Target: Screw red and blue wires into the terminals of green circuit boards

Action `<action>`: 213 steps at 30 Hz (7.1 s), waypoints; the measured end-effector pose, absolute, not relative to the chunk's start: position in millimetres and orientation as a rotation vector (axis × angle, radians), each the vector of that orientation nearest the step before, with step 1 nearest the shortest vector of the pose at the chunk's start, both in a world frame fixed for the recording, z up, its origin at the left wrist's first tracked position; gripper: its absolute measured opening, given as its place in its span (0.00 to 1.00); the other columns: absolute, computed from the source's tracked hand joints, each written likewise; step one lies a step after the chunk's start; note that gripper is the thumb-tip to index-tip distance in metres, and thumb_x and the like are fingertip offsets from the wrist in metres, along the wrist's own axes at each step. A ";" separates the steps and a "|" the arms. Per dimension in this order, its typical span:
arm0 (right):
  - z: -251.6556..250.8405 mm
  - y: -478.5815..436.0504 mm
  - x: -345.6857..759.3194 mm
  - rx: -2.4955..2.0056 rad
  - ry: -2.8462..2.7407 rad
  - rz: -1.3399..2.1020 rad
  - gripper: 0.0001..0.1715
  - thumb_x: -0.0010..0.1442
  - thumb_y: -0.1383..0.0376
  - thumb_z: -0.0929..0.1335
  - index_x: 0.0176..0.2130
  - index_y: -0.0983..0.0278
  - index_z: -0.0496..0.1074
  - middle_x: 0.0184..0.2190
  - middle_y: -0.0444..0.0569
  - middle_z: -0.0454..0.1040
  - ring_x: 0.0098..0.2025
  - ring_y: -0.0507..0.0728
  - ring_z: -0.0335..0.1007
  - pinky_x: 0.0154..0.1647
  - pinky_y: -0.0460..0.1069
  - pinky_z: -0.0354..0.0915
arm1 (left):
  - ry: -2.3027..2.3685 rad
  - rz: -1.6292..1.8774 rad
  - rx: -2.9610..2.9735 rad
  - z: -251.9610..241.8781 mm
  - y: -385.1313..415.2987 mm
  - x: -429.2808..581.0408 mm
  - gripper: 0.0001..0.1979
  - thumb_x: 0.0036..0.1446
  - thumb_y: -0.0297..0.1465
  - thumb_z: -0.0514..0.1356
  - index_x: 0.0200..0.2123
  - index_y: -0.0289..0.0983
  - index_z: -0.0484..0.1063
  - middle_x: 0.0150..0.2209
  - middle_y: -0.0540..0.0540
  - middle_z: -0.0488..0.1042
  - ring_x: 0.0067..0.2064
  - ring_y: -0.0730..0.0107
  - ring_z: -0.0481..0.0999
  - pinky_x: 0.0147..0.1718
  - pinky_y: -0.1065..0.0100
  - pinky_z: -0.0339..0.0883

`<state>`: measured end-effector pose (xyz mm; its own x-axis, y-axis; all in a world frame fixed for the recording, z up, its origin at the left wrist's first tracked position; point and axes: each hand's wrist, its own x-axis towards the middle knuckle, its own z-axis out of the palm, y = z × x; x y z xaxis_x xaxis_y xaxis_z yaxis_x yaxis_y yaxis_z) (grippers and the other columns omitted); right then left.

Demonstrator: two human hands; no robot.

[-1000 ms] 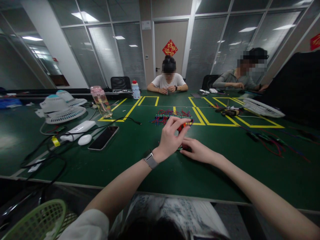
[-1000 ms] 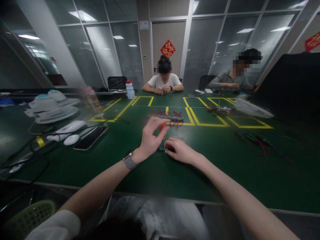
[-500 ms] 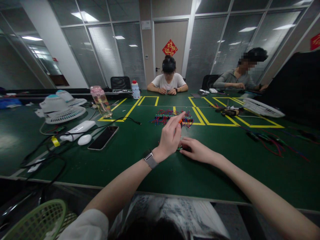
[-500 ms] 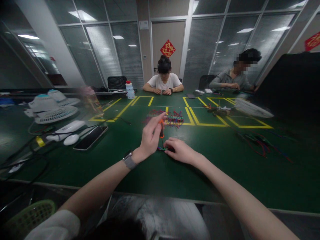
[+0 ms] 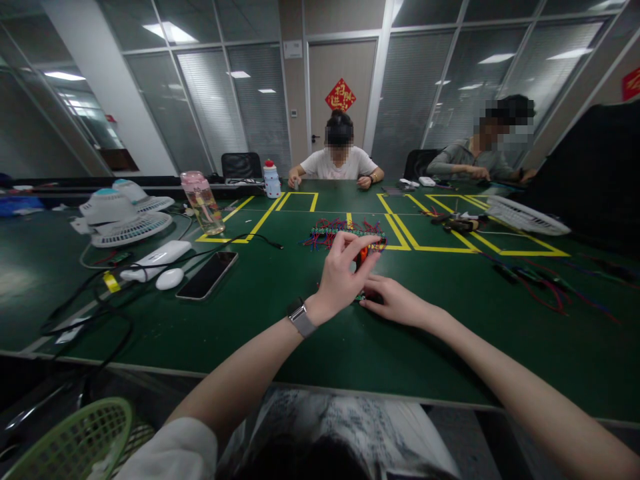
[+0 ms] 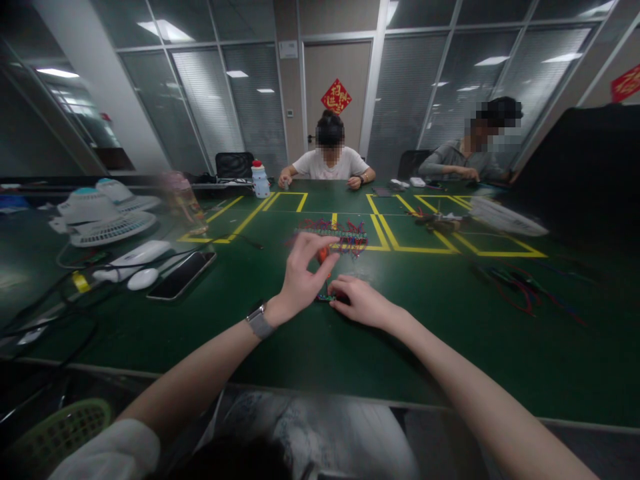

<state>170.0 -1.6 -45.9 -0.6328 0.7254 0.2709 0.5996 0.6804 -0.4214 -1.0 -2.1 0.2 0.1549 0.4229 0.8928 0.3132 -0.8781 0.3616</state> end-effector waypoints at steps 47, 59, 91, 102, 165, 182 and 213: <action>-44.0 -2.2 169.0 -1.053 -2.514 0.390 0.09 0.60 0.67 0.67 0.43 0.64 0.72 0.36 0.50 0.72 0.36 0.57 0.68 0.40 0.50 0.66 | 0.723 1.786 2.188 2.0 -3.0 -1.4 0.13 0.67 0.30 0.50 0.52 0.38 0.69 0.45 0.43 0.76 0.43 0.69 0.75 0.42 0.65 0.71; -45.1 -2.0 169.3 -1.029 -2.496 0.393 0.09 0.60 0.67 0.68 0.43 0.63 0.72 0.37 0.50 0.73 0.38 0.57 0.69 0.41 0.51 0.67 | 0.756 1.820 2.255 1.8 -3.4 -2.1 0.10 0.66 0.31 0.53 0.46 0.39 0.71 0.40 0.46 0.72 0.41 0.70 0.72 0.41 0.67 0.69; -40.8 -4.5 167.8 -1.057 -2.517 0.379 0.08 0.60 0.67 0.67 0.41 0.64 0.72 0.35 0.49 0.71 0.35 0.57 0.67 0.37 0.50 0.65 | 0.721 1.751 2.191 -1.4 -0.9 -3.0 0.13 0.68 0.30 0.49 0.51 0.39 0.69 0.45 0.44 0.74 0.44 0.68 0.74 0.46 0.63 0.70; -44.0 -2.6 169.4 -1.048 -2.517 0.368 0.10 0.60 0.67 0.67 0.44 0.63 0.73 0.36 0.50 0.72 0.36 0.57 0.68 0.39 0.50 0.65 | 0.720 1.725 2.188 -1.8 -0.5 -1.8 0.13 0.68 0.31 0.49 0.50 0.40 0.69 0.45 0.44 0.73 0.45 0.67 0.74 0.45 0.62 0.72; -42.3 -4.0 167.7 -1.076 -2.514 0.388 0.09 0.60 0.67 0.68 0.43 0.64 0.72 0.37 0.50 0.72 0.37 0.57 0.68 0.40 0.50 0.65 | 0.706 1.709 2.162 -3.6 -0.1 -2.6 0.13 0.68 0.30 0.49 0.51 0.40 0.69 0.45 0.45 0.73 0.44 0.68 0.74 0.45 0.63 0.70; -42.2 -3.7 168.0 -1.073 -2.517 0.391 0.09 0.60 0.67 0.67 0.42 0.64 0.72 0.36 0.50 0.71 0.36 0.57 0.68 0.39 0.50 0.66 | 0.726 1.702 2.170 -3.4 -0.4 -2.5 0.13 0.68 0.31 0.49 0.51 0.39 0.69 0.45 0.44 0.73 0.44 0.67 0.74 0.44 0.63 0.71; -41.6 -4.4 168.1 -1.071 -2.514 0.399 0.10 0.60 0.67 0.67 0.44 0.63 0.72 0.38 0.50 0.72 0.38 0.57 0.69 0.41 0.51 0.66 | 0.719 1.704 2.184 -1.7 -2.0 -2.8 0.13 0.68 0.31 0.49 0.50 0.39 0.69 0.45 0.44 0.74 0.42 0.68 0.75 0.45 0.63 0.70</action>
